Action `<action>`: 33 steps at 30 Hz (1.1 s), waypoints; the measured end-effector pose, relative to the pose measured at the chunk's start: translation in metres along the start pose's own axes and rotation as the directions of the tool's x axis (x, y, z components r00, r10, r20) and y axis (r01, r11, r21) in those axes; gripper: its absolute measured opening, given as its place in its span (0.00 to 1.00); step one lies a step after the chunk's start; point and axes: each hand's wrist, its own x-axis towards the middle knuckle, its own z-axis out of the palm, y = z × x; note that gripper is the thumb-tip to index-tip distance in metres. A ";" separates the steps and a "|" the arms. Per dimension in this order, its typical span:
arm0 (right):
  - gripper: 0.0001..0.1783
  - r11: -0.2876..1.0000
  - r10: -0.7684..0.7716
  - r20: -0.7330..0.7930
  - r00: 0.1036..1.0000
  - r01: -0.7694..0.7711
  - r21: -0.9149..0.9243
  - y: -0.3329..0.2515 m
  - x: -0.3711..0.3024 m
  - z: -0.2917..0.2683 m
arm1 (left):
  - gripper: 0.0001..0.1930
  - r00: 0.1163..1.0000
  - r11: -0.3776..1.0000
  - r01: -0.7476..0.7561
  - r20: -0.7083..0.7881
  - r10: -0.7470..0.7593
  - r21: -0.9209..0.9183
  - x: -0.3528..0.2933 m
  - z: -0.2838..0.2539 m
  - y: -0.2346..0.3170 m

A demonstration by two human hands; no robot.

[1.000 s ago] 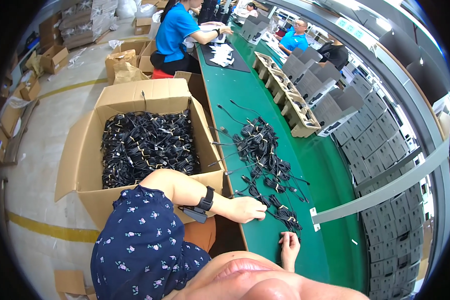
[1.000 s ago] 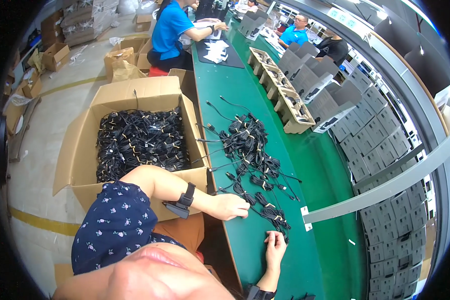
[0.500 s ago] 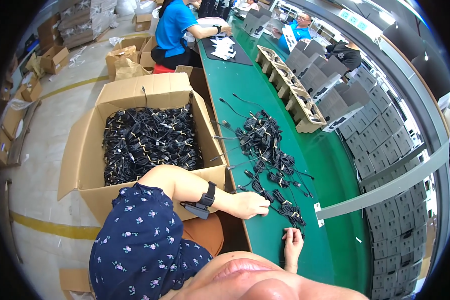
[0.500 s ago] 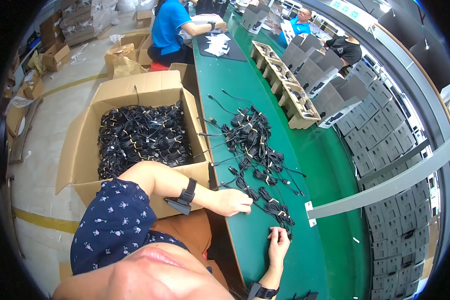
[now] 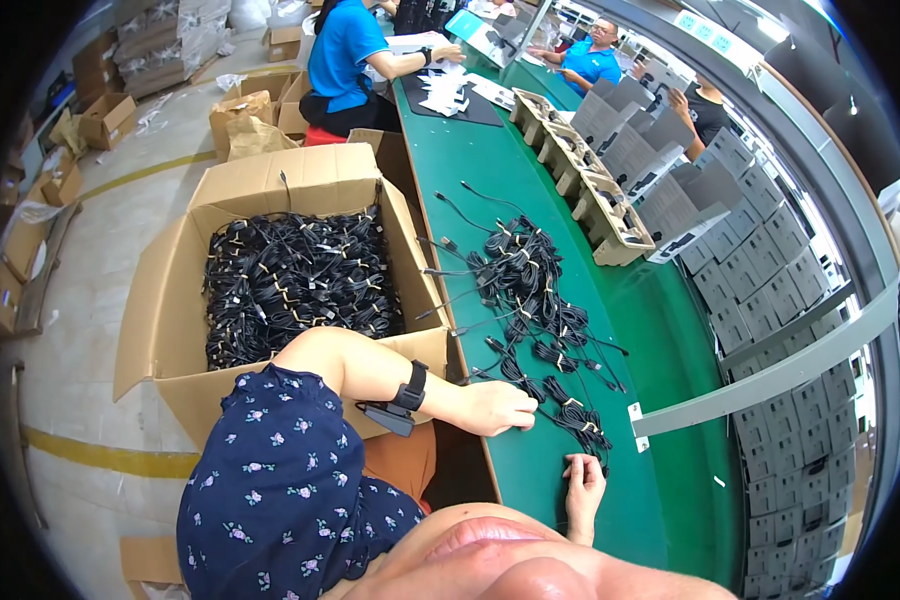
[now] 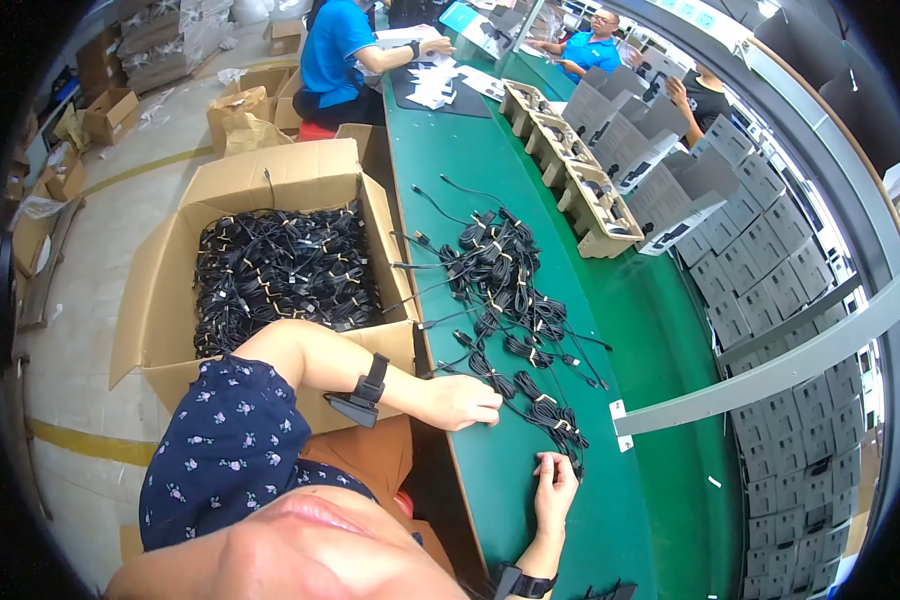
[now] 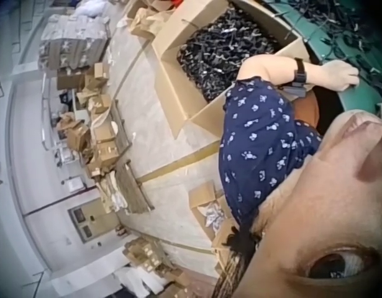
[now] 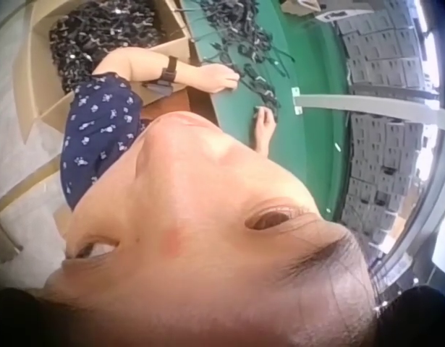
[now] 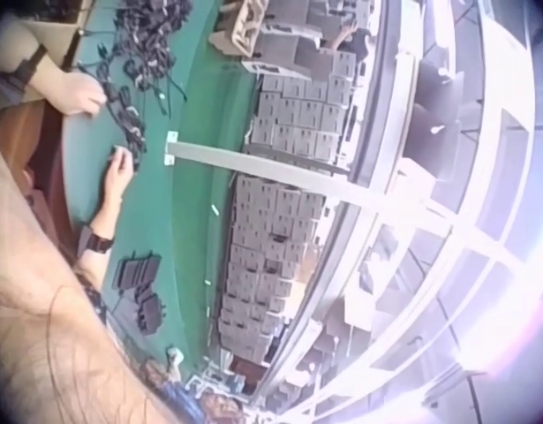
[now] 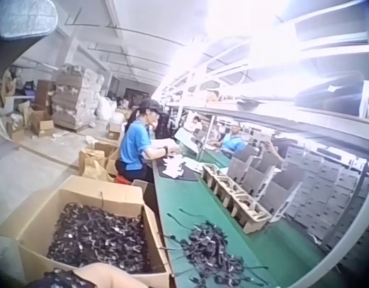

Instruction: The person picks up a cable from the table, wraps it around a black plastic piece, and places the assembly into a cardboard tray, repeating the process several times.

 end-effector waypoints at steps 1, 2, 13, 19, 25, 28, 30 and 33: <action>0.08 1.000 0.006 0.009 1.000 -0.005 -0.009 -0.001 0.000 0.000 | 0.08 1.000 1.000 -0.009 -0.015 0.009 0.001 0.000 0.000 0.000; 0.08 1.000 0.006 0.012 1.000 -0.006 -0.007 -0.001 0.000 0.000 | 0.08 1.000 1.000 -0.006 -0.014 0.006 0.003 0.000 0.000 0.000; 0.08 1.000 0.002 -0.003 1.000 -0.002 -0.015 0.002 -0.001 0.000 | 0.07 1.000 1.000 0.002 0.013 -0.003 0.017 -0.003 0.005 -0.002; 0.08 1.000 0.006 -0.008 1.000 -0.006 -0.004 0.002 0.000 0.000 | 0.07 0.999 1.000 0.022 0.042 -0.022 0.014 -0.001 0.003 -0.001; 0.08 1.000 0.005 0.002 1.000 -0.005 -0.016 -0.001 -0.001 0.000 | 0.07 0.998 0.998 0.040 0.047 -0.042 0.039 -0.002 0.002 0.001; 0.08 1.000 0.003 -0.003 1.000 -0.003 -0.016 0.001 -0.001 0.000 | 0.08 0.998 0.999 0.038 0.038 -0.040 0.039 -0.002 0.003 0.001; 0.08 1.000 0.007 -0.005 1.000 -0.007 -0.016 0.002 -0.001 0.000 | 0.08 0.998 0.999 0.040 0.042 -0.041 0.032 -0.003 0.004 0.000; 0.08 1.000 0.021 -0.003 1.000 -0.021 -0.019 0.004 0.000 0.000 | 0.08 0.998 0.999 0.046 0.045 -0.047 0.020 -0.004 0.006 -0.001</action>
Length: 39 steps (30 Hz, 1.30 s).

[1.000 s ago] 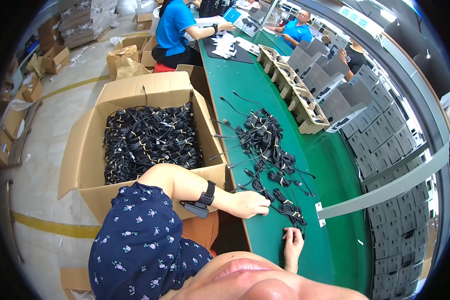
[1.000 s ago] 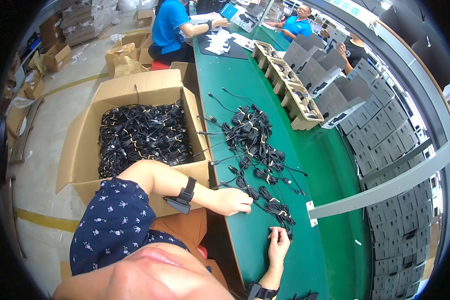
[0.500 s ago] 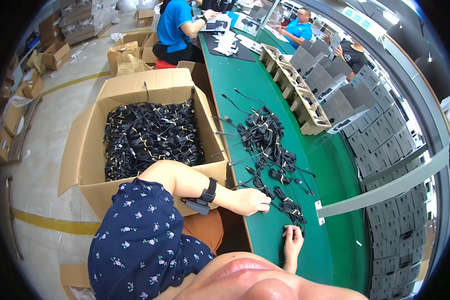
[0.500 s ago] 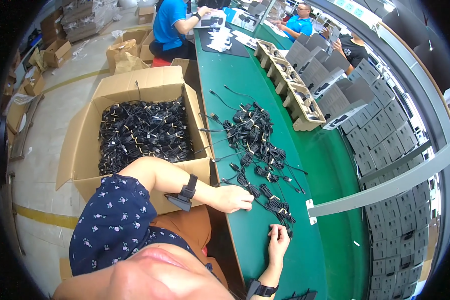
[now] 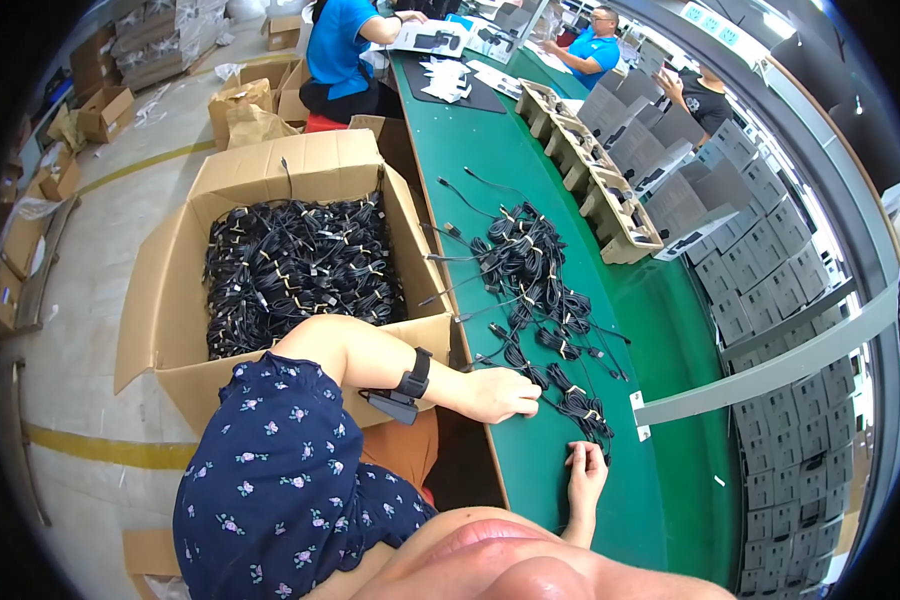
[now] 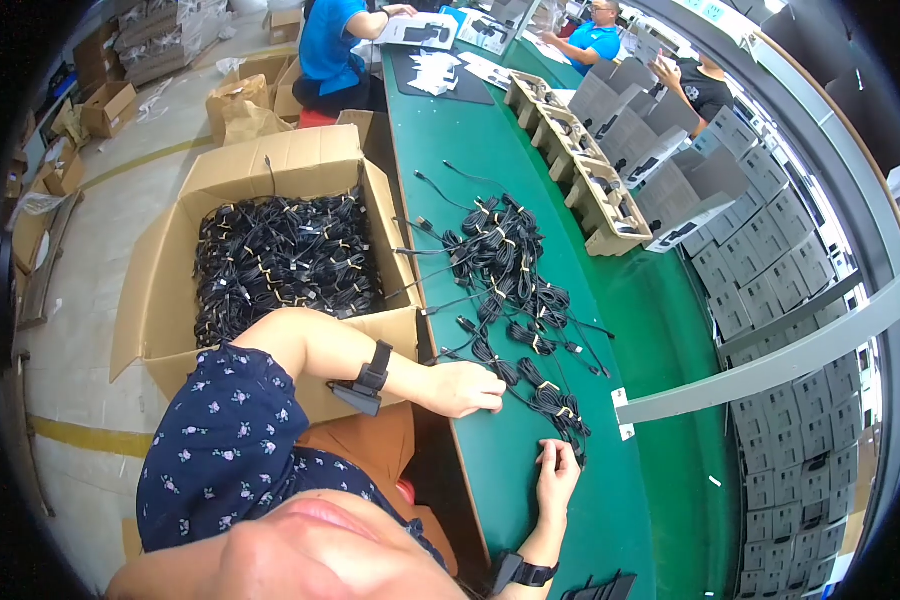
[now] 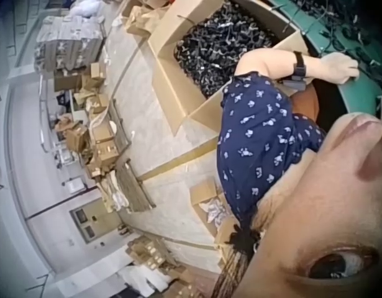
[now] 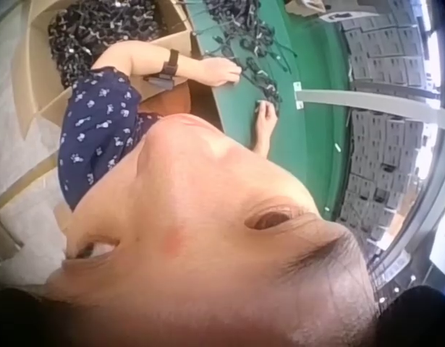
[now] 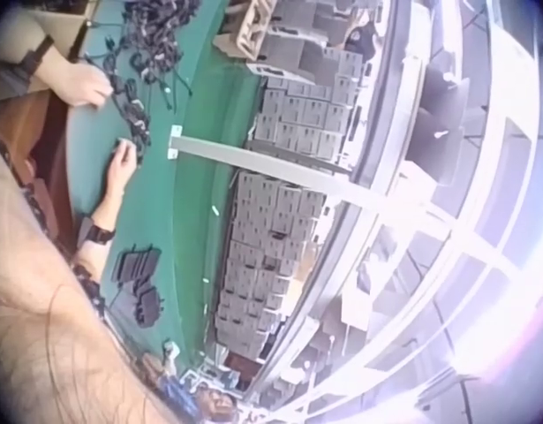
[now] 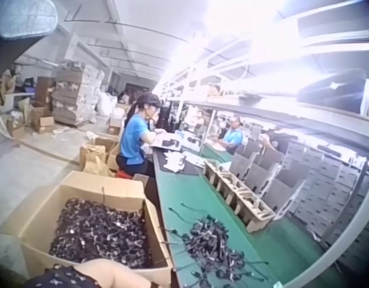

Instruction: The person picks up a cable from the table, wraps it around a black plastic piece, and places the assembly into a cardboard tray, repeating the process several times.

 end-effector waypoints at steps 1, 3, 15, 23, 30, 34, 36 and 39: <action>0.08 1.000 -0.006 0.007 1.000 0.006 0.000 0.001 0.000 0.000 | 0.08 1.000 1.000 0.002 0.000 -0.002 -0.002 0.000 0.001 -0.001; 0.08 1.000 -0.008 0.015 1.000 0.008 -0.003 0.000 0.001 0.000 | 0.08 1.000 1.000 -0.004 -0.005 0.004 -0.002 0.001 0.000 -0.001; 0.08 1.000 -0.009 0.005 1.000 0.009 -0.009 -0.003 -0.001 0.000 | 0.09 1.000 1.000 -0.009 0.016 0.009 0.016 -0.001 -0.001 0.000; 0.08 1.000 -0.023 0.014 1.000 0.023 0.016 -0.005 -0.001 0.001 | 0.09 1.000 0.999 -0.027 -0.003 0.027 0.033 0.000 -0.002 0.000; 0.08 1.000 -0.022 0.011 1.000 0.022 -0.004 -0.005 -0.001 0.000 | 0.04 0.996 0.999 -0.052 -0.072 0.051 -0.012 0.003 -0.002 0.000; 0.08 1.000 -0.011 0.006 1.000 0.011 -0.015 -0.004 0.000 0.001 | 0.08 0.999 0.999 -0.042 -0.030 0.042 -0.001 0.001 -0.001 -0.001; 0.08 1.000 -0.014 0.005 1.000 0.014 -0.012 -0.005 0.000 0.001 | 0.08 0.999 0.999 -0.036 -0.029 0.036 0.000 0.000 -0.001 -0.001; 0.08 1.000 -0.016 0.002 1.000 0.016 -0.021 -0.007 -0.002 0.003 | 0.08 0.999 0.999 -0.037 -0.033 0.037 0.000 0.000 -0.002 0.000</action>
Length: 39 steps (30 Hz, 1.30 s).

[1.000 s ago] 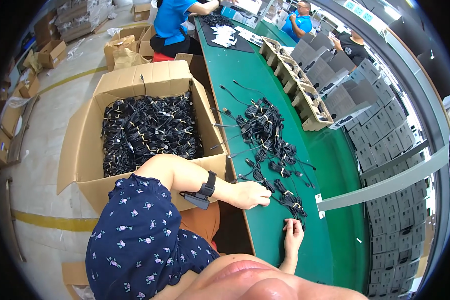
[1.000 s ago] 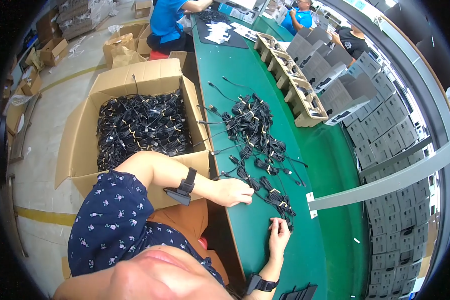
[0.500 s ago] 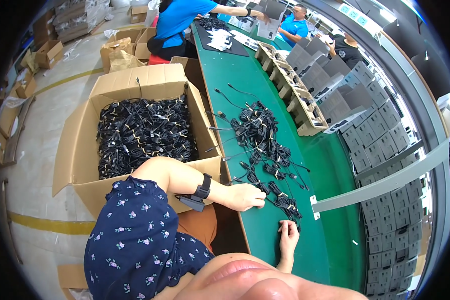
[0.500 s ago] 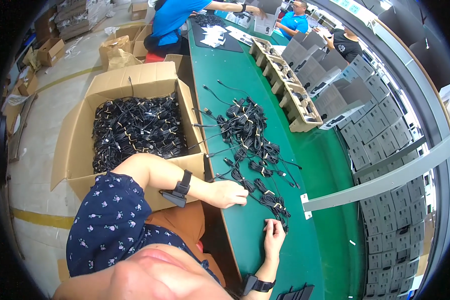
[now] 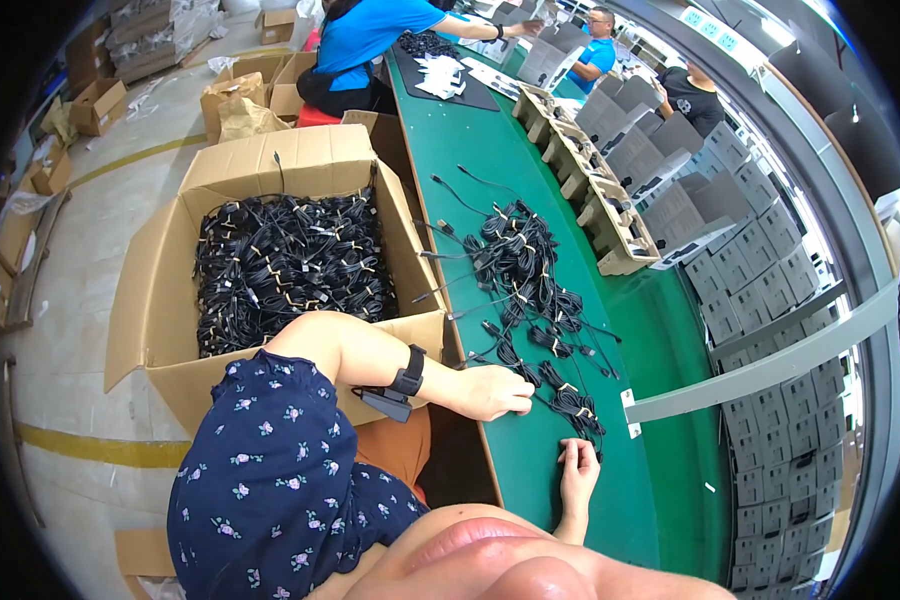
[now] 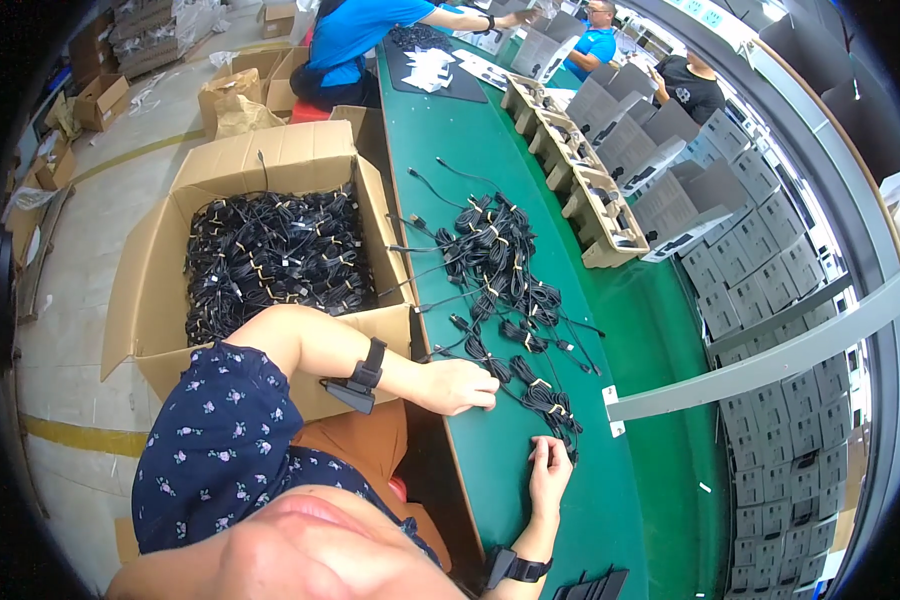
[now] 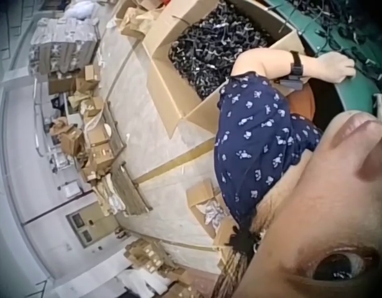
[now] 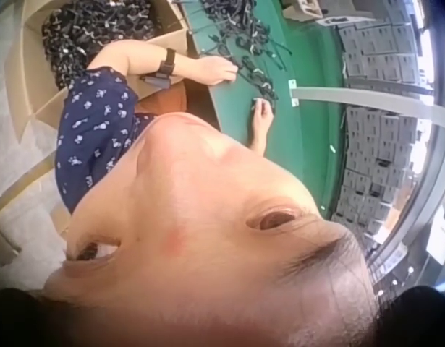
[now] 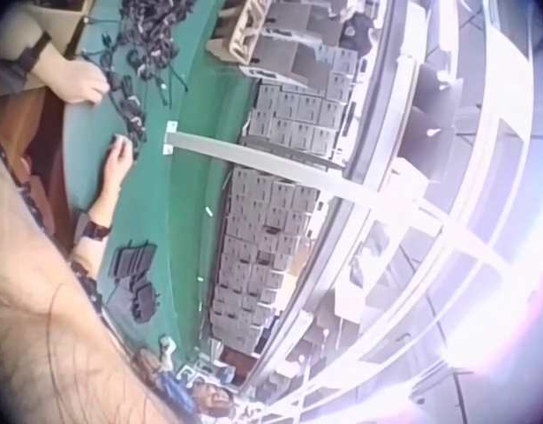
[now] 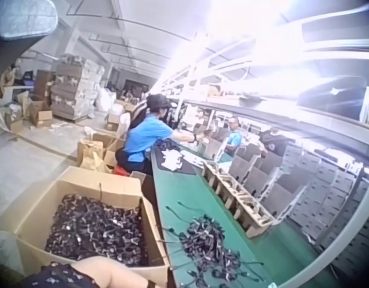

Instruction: The person picks up a cable from the table, wraps it around a black plastic piece, and places the assembly into a cardboard tray, repeating the process several times.

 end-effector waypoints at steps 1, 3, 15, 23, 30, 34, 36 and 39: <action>0.09 1.000 0.001 0.000 1.000 -0.001 -0.011 0.000 -0.001 0.000 | 0.08 1.000 1.000 -0.006 -0.006 0.006 0.001 0.000 -0.001 0.001; 0.08 1.000 0.007 -0.005 1.000 -0.007 -0.024 0.000 0.001 -0.002 | 0.08 1.000 1.000 0.004 0.004 -0.004 -0.008 0.002 -0.002 0.001; 0.08 1.000 0.001 -0.003 1.000 -0.001 -0.031 -0.004 0.001 -0.001 | 0.11 0.996 0.996 0.082 -0.031 -0.083 -0.041 0.005 -0.010 0.009; 0.07 1.000 -0.014 0.000 1.000 0.014 -0.025 0.005 0.001 -0.001 | 0.10 0.999 0.999 0.043 0.000 -0.043 -0.028 0.003 -0.007 0.003; 0.08 0.998 -0.020 -0.014 1.000 0.019 -0.056 -0.001 0.001 -0.001 | 0.09 0.999 0.999 0.032 0.010 -0.032 -0.027 0.004 -0.005 0.003; 0.07 0.997 -0.028 -0.026 0.999 0.026 -0.075 0.002 0.003 -0.001 | 0.07 1.000 0.998 0.025 -0.013 -0.026 -0.050 0.004 -0.003 0.001; 0.07 0.992 -0.058 -0.008 0.998 0.057 -0.114 0.002 0.003 -0.001 | 0.07 1.000 0.999 0.021 -0.010 -0.022 -0.050 0.004 -0.003 0.001; 0.07 0.994 -0.047 -0.008 0.999 0.046 -0.098 0.003 0.002 -0.002 | 0.07 1.000 1.000 0.013 0.005 -0.013 -0.020 0.005 -0.002 0.000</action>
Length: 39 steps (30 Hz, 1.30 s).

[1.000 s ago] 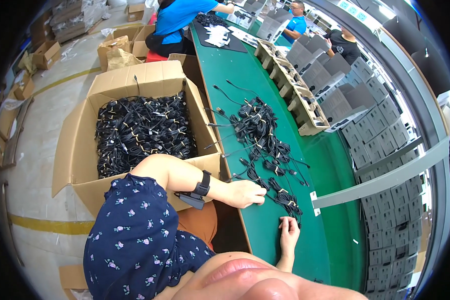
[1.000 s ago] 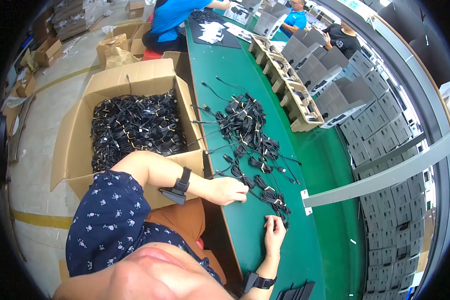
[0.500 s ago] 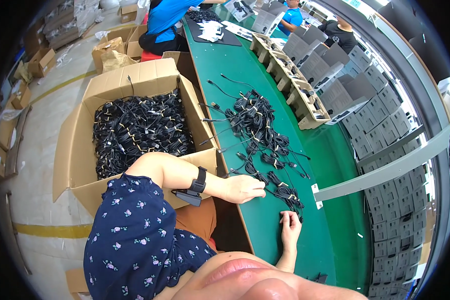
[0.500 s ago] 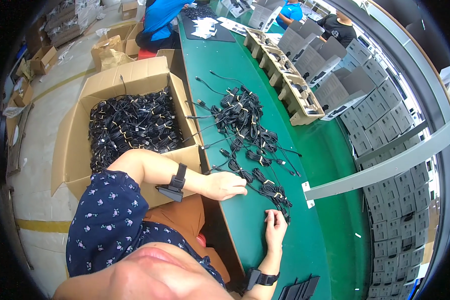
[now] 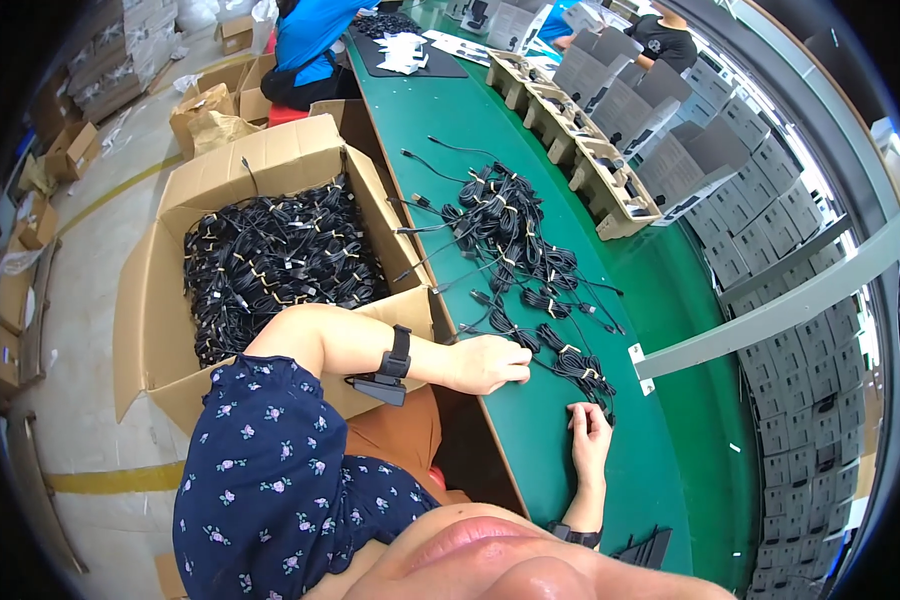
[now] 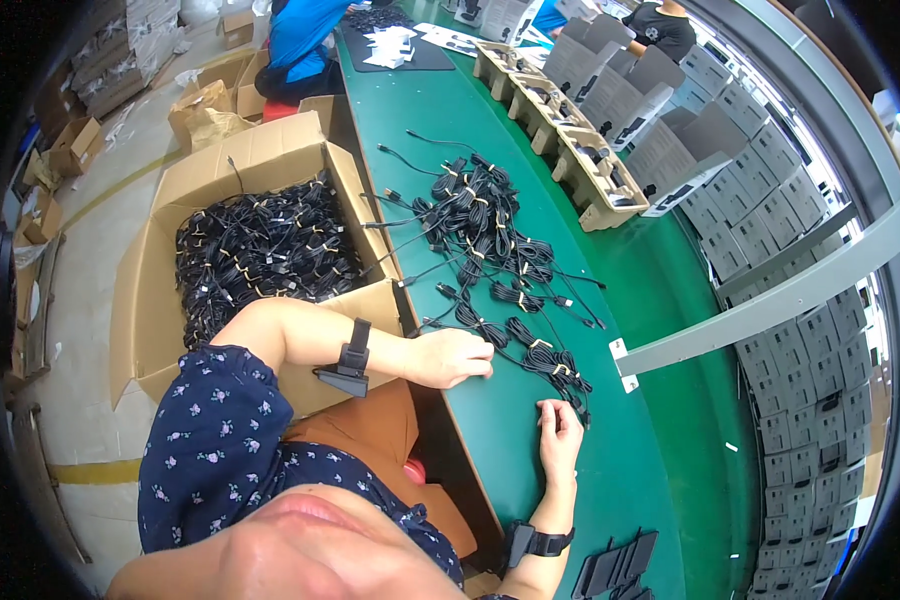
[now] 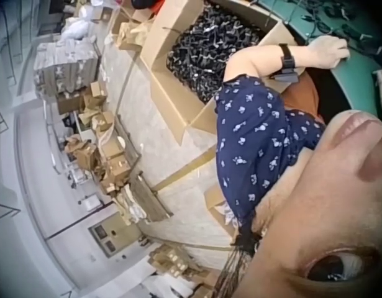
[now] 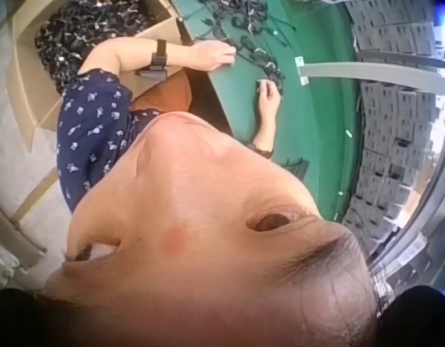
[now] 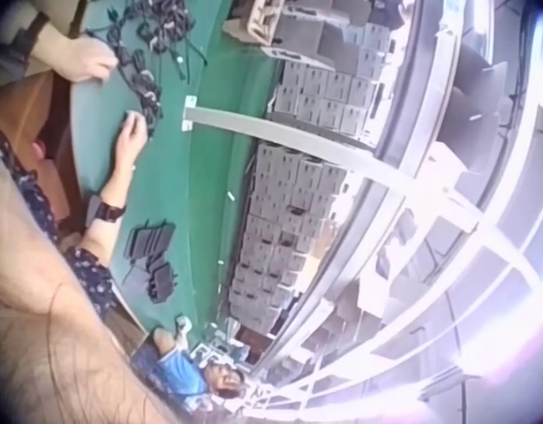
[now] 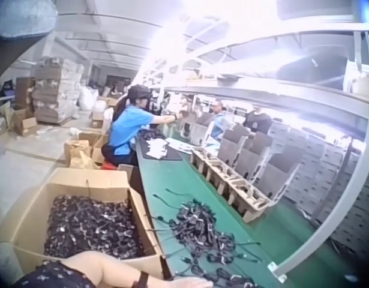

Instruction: The person picks up a cable from the table, wraps it around a black plastic piece, and places the assembly into a cardboard tray, repeating the process several times.

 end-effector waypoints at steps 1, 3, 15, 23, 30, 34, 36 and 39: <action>0.07 1.000 0.000 -0.002 1.000 0.000 -0.001 0.001 0.000 0.000 | 0.07 1.000 1.000 0.007 0.005 -0.007 -0.003 0.000 0.000 0.000; 0.07 1.000 -0.021 0.000 1.000 0.021 -0.003 0.002 0.000 0.001 | 0.07 1.000 1.000 0.014 0.007 -0.014 -0.005 -0.001 0.000 0.001; 0.07 1.000 -0.017 -0.011 1.000 0.017 -0.012 0.002 0.000 0.001 | 0.07 1.000 1.000 0.015 -0.003 -0.015 -0.009 0.000 -0.001 0.001; 0.07 1.000 -0.014 -0.011 1.000 0.014 -0.021 -0.002 0.000 0.001 | 0.07 1.000 1.000 0.006 -0.004 -0.006 -0.015 -0.001 -0.001 0.001; 0.07 1.000 0.013 -0.010 1.000 -0.013 -0.011 -0.005 0.000 0.001 | 0.07 1.000 1.000 0.018 0.009 -0.018 -0.008 0.000 -0.002 0.002; 0.07 1.000 0.009 -0.006 1.000 -0.009 -0.002 -0.003 0.000 -0.001 | 0.07 1.000 1.000 -0.002 -0.015 0.002 -0.002 0.002 -0.002 0.002; 0.07 1.000 0.009 -0.005 1.000 -0.009 0.005 -0.003 0.001 -0.001 | 0.06 1.000 1.000 -0.001 -0.012 0.001 0.001 0.003 -0.001 0.002; 0.07 1.000 0.007 -0.007 1.000 -0.007 -0.022 -0.005 0.000 -0.002 | 0.07 1.000 1.000 -0.005 -0.019 0.005 -0.003 0.002 -0.001 0.002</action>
